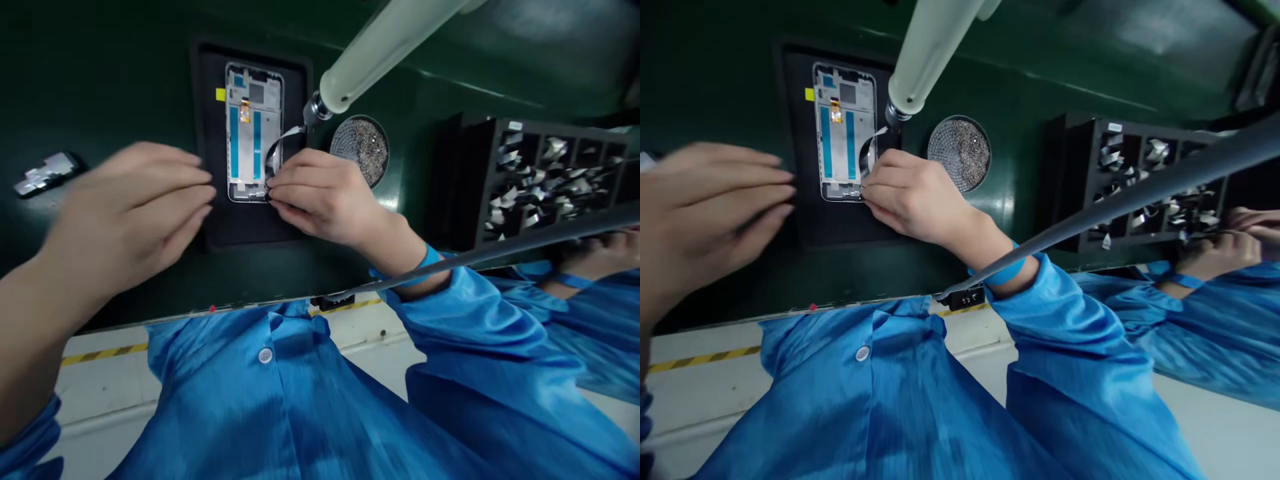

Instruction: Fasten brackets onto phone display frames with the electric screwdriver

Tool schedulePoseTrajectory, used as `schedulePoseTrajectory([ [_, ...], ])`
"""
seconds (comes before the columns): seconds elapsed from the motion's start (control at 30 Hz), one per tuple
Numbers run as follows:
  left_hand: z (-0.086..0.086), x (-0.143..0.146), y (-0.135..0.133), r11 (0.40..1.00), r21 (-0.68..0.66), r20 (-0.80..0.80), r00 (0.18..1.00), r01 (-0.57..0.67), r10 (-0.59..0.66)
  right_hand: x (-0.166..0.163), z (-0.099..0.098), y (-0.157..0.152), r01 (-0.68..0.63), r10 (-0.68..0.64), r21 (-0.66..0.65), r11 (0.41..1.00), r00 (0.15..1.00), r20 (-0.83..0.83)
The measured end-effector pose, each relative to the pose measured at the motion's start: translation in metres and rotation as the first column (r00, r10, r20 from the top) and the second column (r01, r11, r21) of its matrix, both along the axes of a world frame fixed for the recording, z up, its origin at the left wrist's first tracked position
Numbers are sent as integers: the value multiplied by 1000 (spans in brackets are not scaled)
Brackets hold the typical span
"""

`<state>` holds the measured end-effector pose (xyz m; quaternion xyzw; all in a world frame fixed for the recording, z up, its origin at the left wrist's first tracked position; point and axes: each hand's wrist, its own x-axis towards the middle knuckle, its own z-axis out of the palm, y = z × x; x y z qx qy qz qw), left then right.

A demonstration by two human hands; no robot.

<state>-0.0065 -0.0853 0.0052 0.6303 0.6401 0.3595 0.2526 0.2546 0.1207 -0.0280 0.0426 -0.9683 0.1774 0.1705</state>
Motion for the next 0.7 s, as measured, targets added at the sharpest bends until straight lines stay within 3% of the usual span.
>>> schedulePoseTrajectory([
  [0.07, -11, 9, 29, 983, -50, 23, 984, 176, -175, -1, 8, 0, -2, 0, 22, 1000, 998, 67],
  [0.1, -16, 14, 40, 978, -103, 119, 979, 180, -167, -1, 12, 0, 6, -9, 24, 1000, 995, 102],
  [0.17, -21, 21, 55, 963, -257, 364, 931, 77, 23, -3, 19, -1, 49, -46, -13, 999, 985, 167],
  [0.23, -21, 25, 60, 927, -375, 472, 864, 20, 173, -3, 23, -1, 91, -68, -89, 992, 969, 239],
  [0.3, -17, 28, 58, 904, -426, 474, 859, 33, 192, -2, 23, -1, 101, -68, -116, 988, 963, 261],
  [0.37, -11, 30, 57, 883, -468, 463, 862, 39, 207, 2, 19, -5, 62, -57, -26, 998, 983, 175],
  [0.47, -3, 35, 60, 819, -574, 496, 797, 3, 345, 11, 10, -17, 84, -89, 66, 994, 993, 73],
  [0.57, 2, 39, 65, 797, -604, 509, 772, 6, 380, 18, 2, -31, 211, -201, -38, 977, 964, 176],
  [0.7, 5, 42, 67, 827, -561, 412, 862, -16, 296, 19, -1, -46, 287, -264, -108, 952, 947, 184],
])
